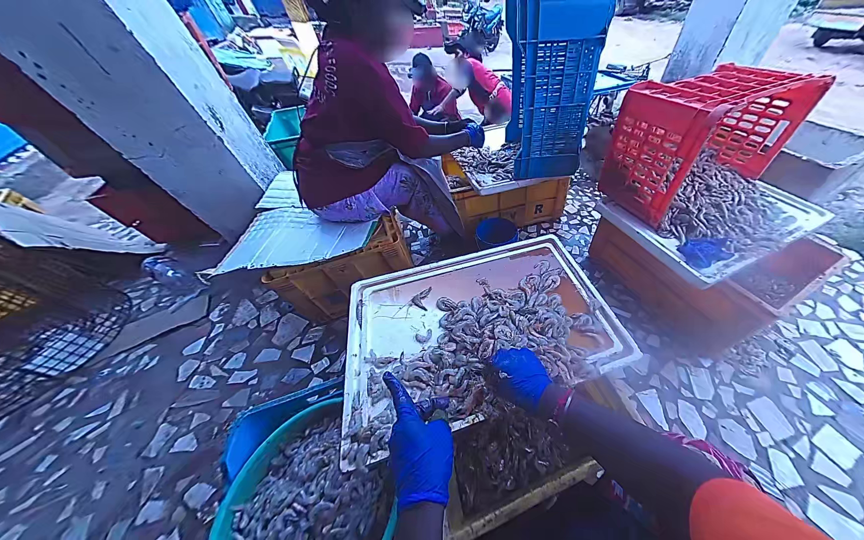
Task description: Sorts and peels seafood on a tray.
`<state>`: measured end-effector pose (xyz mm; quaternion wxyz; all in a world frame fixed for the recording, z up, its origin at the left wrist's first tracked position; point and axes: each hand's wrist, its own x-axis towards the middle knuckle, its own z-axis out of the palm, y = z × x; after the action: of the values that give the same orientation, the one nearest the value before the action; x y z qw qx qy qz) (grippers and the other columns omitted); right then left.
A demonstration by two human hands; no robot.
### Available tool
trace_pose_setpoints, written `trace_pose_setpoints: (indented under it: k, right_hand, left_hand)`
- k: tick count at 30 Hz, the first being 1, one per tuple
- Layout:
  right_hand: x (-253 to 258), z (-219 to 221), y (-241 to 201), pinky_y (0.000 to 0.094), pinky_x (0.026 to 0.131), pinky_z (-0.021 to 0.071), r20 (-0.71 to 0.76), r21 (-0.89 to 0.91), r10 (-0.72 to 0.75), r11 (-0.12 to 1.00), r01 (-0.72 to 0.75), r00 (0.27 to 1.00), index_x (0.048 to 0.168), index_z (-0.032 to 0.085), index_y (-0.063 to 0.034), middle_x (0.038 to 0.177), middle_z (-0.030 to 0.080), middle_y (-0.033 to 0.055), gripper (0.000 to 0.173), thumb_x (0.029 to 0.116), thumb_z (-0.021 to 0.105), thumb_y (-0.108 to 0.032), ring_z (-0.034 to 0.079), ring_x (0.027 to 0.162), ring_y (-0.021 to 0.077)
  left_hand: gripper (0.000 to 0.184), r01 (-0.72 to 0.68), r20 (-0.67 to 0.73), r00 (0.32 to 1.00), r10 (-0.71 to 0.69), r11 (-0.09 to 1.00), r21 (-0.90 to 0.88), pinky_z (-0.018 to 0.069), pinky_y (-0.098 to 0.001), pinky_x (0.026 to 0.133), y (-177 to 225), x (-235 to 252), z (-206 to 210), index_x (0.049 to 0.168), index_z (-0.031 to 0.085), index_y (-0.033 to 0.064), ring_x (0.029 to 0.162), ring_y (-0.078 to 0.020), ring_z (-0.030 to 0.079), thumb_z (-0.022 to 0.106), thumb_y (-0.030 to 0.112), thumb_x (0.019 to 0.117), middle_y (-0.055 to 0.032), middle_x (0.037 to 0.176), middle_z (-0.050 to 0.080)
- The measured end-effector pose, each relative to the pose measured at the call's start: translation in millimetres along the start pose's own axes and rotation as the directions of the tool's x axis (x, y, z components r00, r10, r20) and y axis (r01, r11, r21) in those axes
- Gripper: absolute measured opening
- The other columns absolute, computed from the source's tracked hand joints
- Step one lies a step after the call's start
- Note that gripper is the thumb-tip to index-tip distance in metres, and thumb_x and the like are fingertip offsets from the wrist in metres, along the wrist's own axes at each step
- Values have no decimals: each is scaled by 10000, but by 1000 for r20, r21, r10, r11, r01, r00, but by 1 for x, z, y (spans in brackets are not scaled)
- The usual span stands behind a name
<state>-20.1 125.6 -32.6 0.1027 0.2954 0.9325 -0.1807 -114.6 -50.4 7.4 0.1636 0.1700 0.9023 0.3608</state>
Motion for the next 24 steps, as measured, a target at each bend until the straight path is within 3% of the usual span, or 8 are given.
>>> trace_pose_setpoints:
  k: [2,5,9,12,17,19,22,24]
  right_hand:
    - [-2,-10,9,560,1024,485,-47,93,24,995,-20,999,1294,665,-90,1319,659,152,350,962,583,-167,617,1240,340]
    - [-7,-30,24,460,1095,466,-88,307,49,952,-20,995,1329,662,-155,1359,645,85,346,1007,535,-174,594,1285,232]
    - [-25,-44,30,349,1075,471,-233,478,-78,859,184,969,1162,734,-78,1274,646,155,231,974,612,-136,605,1201,207]
    - [-48,-49,21,335,1051,484,-281,543,-187,778,317,941,1155,715,-20,1228,652,159,223,976,600,-87,616,1160,201]
    - [-69,-41,22,358,1067,485,-410,580,-245,673,459,878,1149,715,17,1209,676,183,234,942,616,-29,629,1172,230]
    - [-71,-41,26,320,1036,508,-317,725,-171,591,354,933,1192,704,-12,1204,691,119,260,951,610,-40,640,1139,154]
    - [-68,-51,29,312,830,586,53,884,-109,468,5,993,1277,637,-35,1104,695,80,291,1020,617,-171,685,912,115]
    - [-71,-57,27,375,862,554,126,764,-65,643,-55,990,1240,652,-26,1080,690,117,294,1032,595,-224,668,921,168]
  left_hand:
    - [883,17,36,999,-27,971,238,502,-604,937,1,1,-4,1672,67,206,1065,-431,672,606,168,973,-230,1106,713]
    - [774,-46,185,981,-57,862,505,438,-626,1041,6,-5,-2,1671,80,215,1189,-428,641,497,395,1044,-222,1177,714]
    - [656,-291,310,932,188,899,328,180,-713,1175,10,-10,24,1566,432,369,1510,-370,338,572,157,961,-25,1591,471]
    - [575,-374,258,904,341,923,91,224,-623,1213,20,-15,40,1471,585,291,1476,-319,417,507,28,965,-43,1540,534]
    - [361,-89,343,923,177,962,-257,466,-480,1082,26,-11,54,1323,661,52,1237,-233,622,558,72,977,-141,1301,678]
    - [393,-135,287,942,175,979,-154,446,-495,1100,29,-14,57,1314,700,134,1238,-220,632,589,78,942,-93,1285,704]
    - [515,-428,114,904,412,862,272,246,-608,1196,34,-25,61,1366,686,298,1250,-302,642,611,91,901,-78,1263,732]
    - [555,-520,110,833,542,701,488,217,-677,1181,32,-28,71,1403,652,329,1211,-352,657,627,118,891,-100,1210,745]
